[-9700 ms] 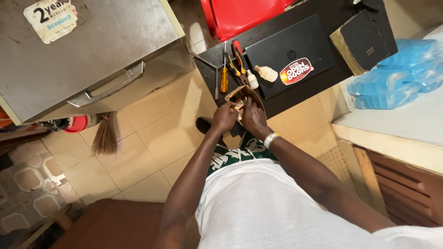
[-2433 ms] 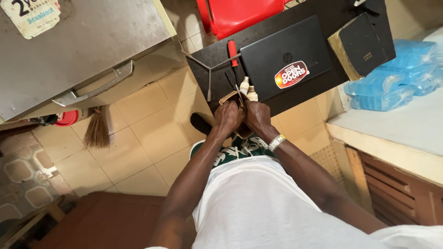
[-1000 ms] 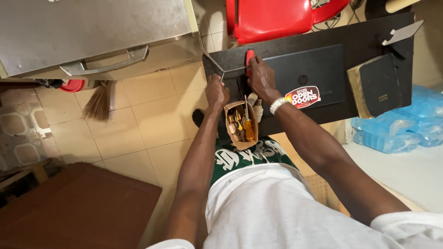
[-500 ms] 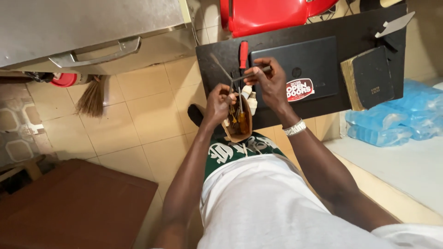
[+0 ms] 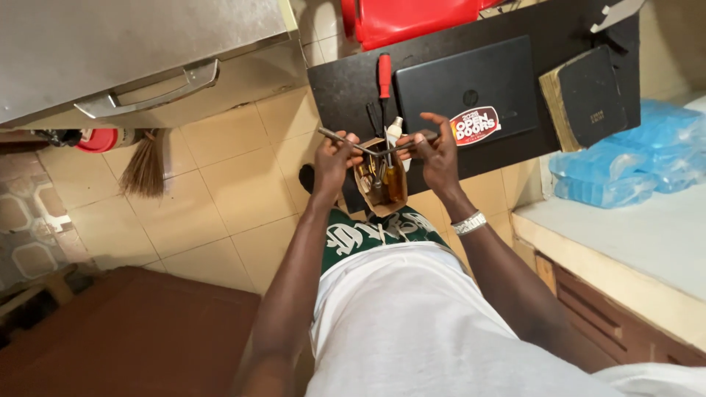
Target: Reinstalling a ceiling light cover and then organizing electrical components and tools at a desk.
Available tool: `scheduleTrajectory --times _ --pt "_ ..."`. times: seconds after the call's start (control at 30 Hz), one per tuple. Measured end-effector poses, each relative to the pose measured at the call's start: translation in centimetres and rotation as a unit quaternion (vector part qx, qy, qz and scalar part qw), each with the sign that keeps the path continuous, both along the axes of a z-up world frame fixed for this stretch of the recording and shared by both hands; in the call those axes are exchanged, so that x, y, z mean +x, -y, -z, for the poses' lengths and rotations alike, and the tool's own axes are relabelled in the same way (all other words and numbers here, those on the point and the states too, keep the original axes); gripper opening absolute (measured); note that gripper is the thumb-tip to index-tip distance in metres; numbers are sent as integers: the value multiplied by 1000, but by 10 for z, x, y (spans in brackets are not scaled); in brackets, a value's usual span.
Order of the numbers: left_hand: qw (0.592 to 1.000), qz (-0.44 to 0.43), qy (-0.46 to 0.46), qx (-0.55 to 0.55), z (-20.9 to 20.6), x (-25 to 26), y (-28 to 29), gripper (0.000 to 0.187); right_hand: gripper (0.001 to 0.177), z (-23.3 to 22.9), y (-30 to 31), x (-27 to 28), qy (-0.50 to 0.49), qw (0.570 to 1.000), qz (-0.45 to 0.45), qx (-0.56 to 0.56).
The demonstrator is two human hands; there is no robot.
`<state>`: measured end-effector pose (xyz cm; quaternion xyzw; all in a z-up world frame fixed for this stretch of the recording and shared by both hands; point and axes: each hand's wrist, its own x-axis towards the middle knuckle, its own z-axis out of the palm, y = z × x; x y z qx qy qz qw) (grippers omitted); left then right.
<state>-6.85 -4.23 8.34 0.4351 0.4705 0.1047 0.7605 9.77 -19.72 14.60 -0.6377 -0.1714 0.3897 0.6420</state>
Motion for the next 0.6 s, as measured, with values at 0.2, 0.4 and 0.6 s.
scheduleTrajectory --times 0.2,0.4,0.6 --pt "997 3 65 -51 16 -4 -7 32 40 19 11 -18 -13 999 46 -7" --pt "998 12 11 -57 12 -5 -4 26 39 31 19 -20 -20 996 80 -36" --pt "998 34 -52 -25 -4 -8 -5 25 37 35 20 -28 -26 991 113 -71"
